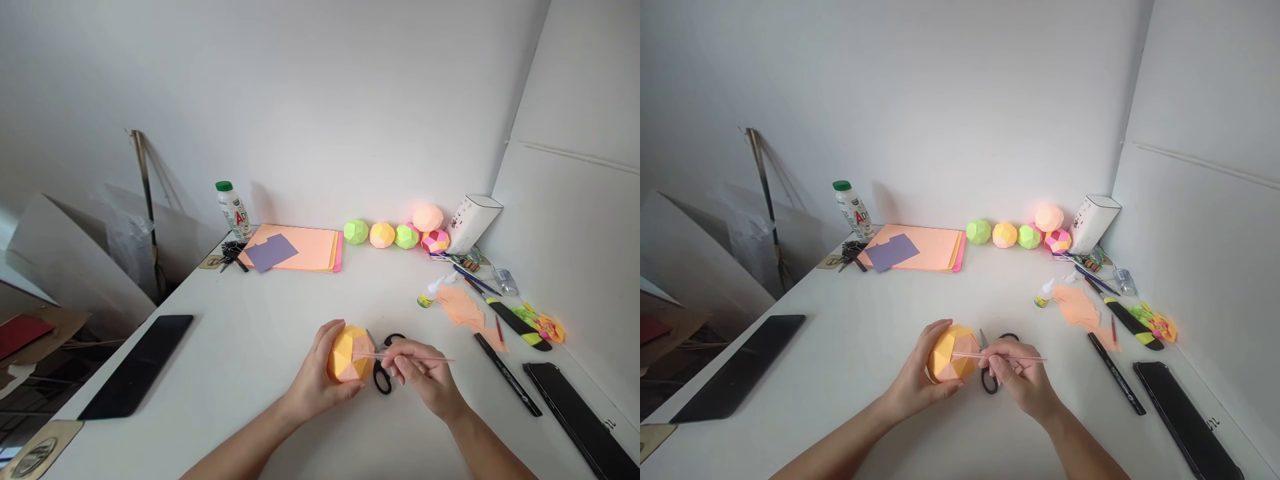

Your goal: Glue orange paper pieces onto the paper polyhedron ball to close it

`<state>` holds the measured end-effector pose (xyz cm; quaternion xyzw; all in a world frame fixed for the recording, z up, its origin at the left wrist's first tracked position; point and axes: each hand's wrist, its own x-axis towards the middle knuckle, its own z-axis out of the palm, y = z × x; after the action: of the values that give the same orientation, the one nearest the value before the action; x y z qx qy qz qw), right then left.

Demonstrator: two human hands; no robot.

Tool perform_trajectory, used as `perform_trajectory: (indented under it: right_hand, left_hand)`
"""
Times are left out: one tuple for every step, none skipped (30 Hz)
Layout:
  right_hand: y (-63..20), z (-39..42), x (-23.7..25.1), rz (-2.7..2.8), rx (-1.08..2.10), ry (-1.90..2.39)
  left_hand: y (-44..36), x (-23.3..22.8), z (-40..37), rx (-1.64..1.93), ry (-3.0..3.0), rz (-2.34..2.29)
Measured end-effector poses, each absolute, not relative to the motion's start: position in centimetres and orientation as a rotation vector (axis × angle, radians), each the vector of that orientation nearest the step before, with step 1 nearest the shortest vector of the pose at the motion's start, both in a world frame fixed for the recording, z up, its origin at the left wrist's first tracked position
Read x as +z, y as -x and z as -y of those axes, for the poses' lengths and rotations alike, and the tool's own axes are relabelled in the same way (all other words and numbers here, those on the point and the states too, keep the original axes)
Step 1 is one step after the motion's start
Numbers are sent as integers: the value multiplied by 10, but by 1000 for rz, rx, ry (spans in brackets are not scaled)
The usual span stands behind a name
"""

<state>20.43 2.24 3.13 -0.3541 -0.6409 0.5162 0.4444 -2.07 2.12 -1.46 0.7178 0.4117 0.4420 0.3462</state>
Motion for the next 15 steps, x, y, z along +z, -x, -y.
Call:
perform_trajectory:
  right_hand:
    - [-204, -22, 32, 1585, 1281, 876]
    - [-204, -22, 32, 1584, 1282, 873]
    - [-204, -22, 32, 1583, 1282, 867]
    - [-204, -22, 33, 1584, 1281, 861]
    - [-204, -21, 33, 1586, 1281, 852]
    - [-204, -21, 33, 1588, 1280, 844]
    - [-204, -21, 33, 1591, 1279, 835]
    - [-204, -21, 33, 1592, 1279, 831]
    - [-204, -21, 33, 1591, 1276, 828]
    - [-204, -21, 33, 1587, 1273, 826]
    - [-204, -21, 33, 1581, 1268, 825]
    - [-204, -21, 32, 1574, 1265, 826]
    - [-204, -21, 32, 1566, 1262, 827]
    - [-204, -21, 32, 1558, 1262, 829]
    - [-204, -21, 31, 1551, 1263, 830]
  left_hand:
    - [21, -15, -21, 1144, -1859, -1070]
    - [20, -15, -21, 1138, -1855, -1070]
    - [20, -15, -21, 1134, -1852, -1069]
    - [20, -15, -21, 1133, -1850, -1068]
    - [20, -15, -21, 1133, -1851, -1065]
    - [20, -15, -21, 1135, -1853, -1063]
    - [20, -15, -21, 1135, -1856, -1061]
    - [20, -15, -21, 1134, -1857, -1061]
    - [20, -15, -21, 1133, -1859, -1061]
    - [20, -14, -21, 1131, -1862, -1060]
    - [20, -14, -21, 1131, -1865, -1059]
    - [20, -14, -21, 1133, -1869, -1059]
    - [20, -14, -21, 1136, -1874, -1059]
    - [20, -15, -21, 1140, -1880, -1059]
    - [20, -15, -21, 1144, -1887, -1059]
